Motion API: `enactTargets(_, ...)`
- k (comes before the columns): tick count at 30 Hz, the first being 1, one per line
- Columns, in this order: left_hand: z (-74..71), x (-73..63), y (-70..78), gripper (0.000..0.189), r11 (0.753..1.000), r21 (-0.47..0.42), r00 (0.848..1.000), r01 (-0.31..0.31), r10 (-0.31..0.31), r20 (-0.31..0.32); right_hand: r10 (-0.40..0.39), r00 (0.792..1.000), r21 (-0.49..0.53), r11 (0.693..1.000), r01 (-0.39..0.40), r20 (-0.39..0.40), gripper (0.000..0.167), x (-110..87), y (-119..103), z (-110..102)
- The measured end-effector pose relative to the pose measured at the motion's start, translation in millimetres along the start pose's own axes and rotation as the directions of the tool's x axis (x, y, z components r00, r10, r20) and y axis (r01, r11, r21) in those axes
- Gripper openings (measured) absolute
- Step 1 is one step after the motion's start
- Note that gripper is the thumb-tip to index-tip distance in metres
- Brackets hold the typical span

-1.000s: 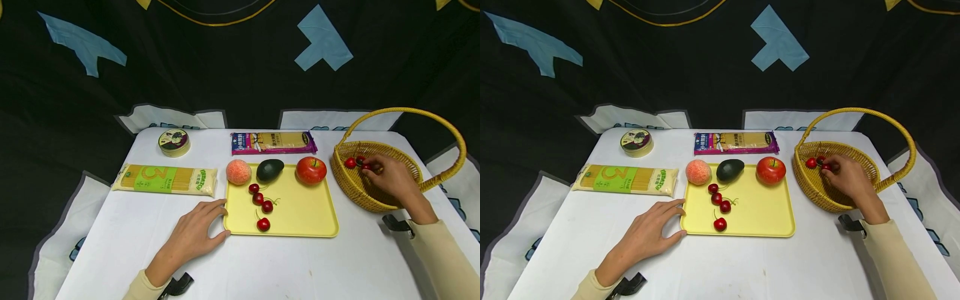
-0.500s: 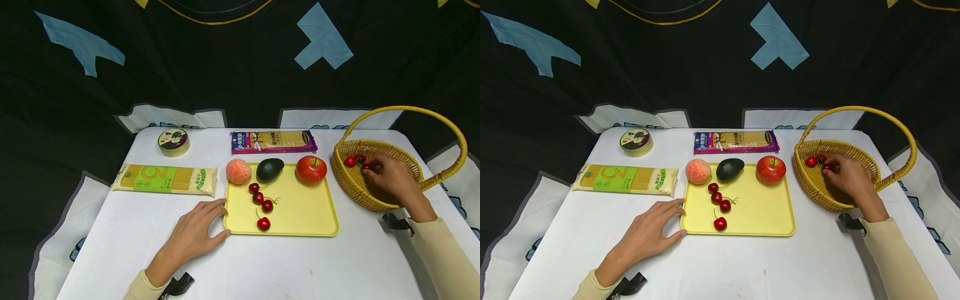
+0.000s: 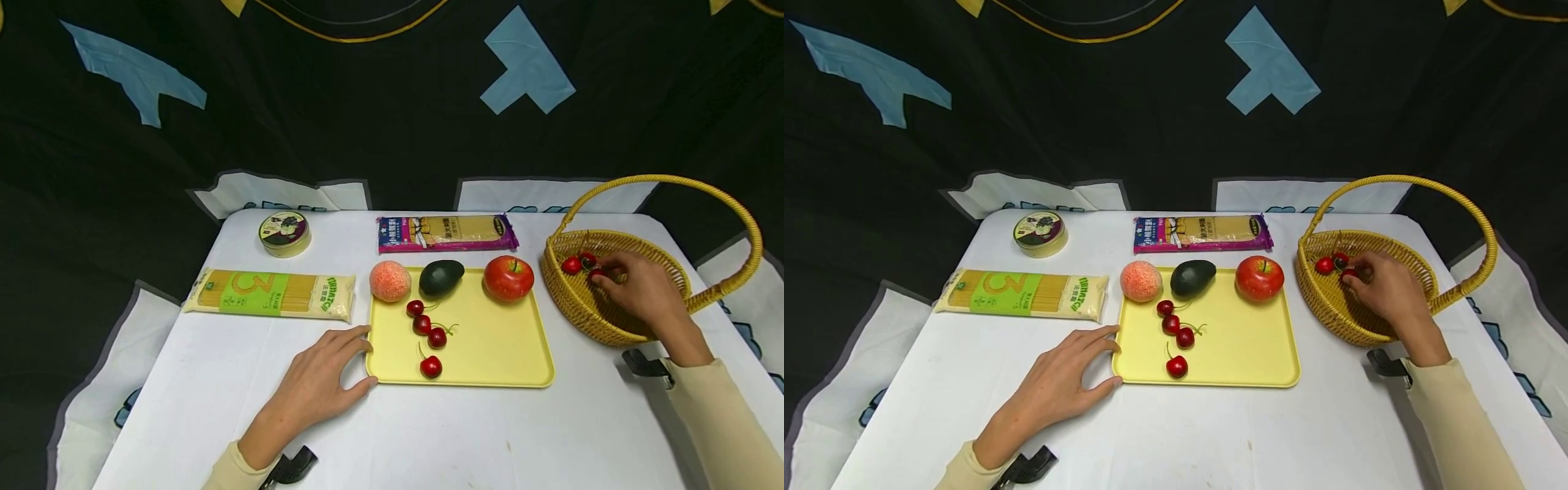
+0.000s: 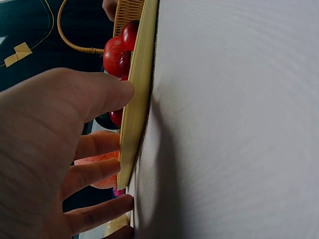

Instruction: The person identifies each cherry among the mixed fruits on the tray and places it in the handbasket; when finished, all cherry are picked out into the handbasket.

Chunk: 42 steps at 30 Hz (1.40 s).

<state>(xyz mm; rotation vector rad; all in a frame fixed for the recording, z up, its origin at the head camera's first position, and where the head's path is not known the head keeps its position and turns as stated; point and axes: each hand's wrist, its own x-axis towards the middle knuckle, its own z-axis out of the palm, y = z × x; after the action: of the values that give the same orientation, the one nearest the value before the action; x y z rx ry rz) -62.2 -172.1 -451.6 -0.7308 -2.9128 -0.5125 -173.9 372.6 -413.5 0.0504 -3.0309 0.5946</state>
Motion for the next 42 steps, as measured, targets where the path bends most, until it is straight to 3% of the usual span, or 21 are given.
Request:
enactTargets(10, -0.2, 0.6, -1.3, 0.048, 1.0, -0.005, 1.0, -0.002, 0.002, -0.002, -0.08, 0.983, 0.078, 0.992, 0.094, -0.167, 0.036, -8.0, -42, 0)
enactTargets(21, 0.0, 0.2, -1.5, 0.048, 1.0, -0.012, 1.0, 0.003, -0.003, 0.008, -0.209, 0.949, 0.151, 0.957, 0.249, -0.237, 0.038, -7.6, -94, 5)
enactTargets(31, 0.1, -0.1, -1.1, 0.048, 1.0, -0.01, 1.0, 0.007, -0.007, 0.013, -0.273, 0.942, 0.206, 0.928, 0.311, -0.197, 0.042, -7.2, -129, 17)
enactTargets(37, 0.1, 0.4, -0.5, 0.047, 1.0, -0.012, 1.0, 0.002, -0.002, 0.011, -0.347, 0.918, 0.207, 0.9, 0.383, -0.19, 0.04, -10.4, -140, 30)
enactTargets(42, 0.5, 0.5, -0.4, 0.047, 1.0, -0.011, 1.0, -0.001, 0.001, 0.009, -0.366, 0.92, 0.27, 0.88, 0.39, -0.138, 0.038, -14.3, -148, 43)
